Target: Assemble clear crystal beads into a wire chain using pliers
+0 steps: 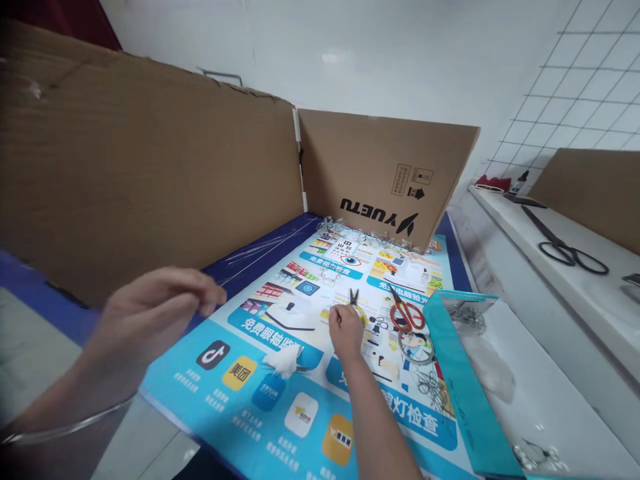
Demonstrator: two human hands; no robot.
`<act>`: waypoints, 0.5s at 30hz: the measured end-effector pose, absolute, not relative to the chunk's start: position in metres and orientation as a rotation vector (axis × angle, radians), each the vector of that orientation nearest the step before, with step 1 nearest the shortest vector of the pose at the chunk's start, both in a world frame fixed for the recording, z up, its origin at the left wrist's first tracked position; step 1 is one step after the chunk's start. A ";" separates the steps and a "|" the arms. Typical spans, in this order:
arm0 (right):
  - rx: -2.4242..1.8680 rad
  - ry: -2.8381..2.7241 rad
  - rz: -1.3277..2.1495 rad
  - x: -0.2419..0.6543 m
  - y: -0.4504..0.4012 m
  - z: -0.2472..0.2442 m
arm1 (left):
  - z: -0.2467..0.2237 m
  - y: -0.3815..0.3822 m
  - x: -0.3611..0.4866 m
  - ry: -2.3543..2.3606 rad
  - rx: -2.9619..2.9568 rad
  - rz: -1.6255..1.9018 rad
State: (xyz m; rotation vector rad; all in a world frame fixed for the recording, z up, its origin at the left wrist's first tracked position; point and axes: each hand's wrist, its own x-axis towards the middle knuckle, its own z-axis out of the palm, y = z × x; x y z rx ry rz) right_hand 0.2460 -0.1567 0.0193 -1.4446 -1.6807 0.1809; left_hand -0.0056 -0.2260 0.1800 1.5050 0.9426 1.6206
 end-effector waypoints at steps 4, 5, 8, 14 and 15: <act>-1.462 -1.671 0.203 0.247 -0.157 0.017 | 0.146 -0.184 -0.018 0.897 1.152 1.765; -1.465 -1.675 0.208 0.246 -0.157 0.016 | 0.134 -0.173 -0.024 0.925 1.106 1.786; -1.474 -1.695 0.213 0.242 -0.157 0.017 | 0.101 -0.143 -0.045 1.183 1.117 1.837; -1.521 -1.718 0.161 0.231 -0.157 0.024 | 0.074 -0.078 -0.059 1.506 1.347 1.770; -1.532 -1.721 0.150 0.229 -0.157 0.025 | 0.071 -0.066 -0.056 1.525 1.422 1.717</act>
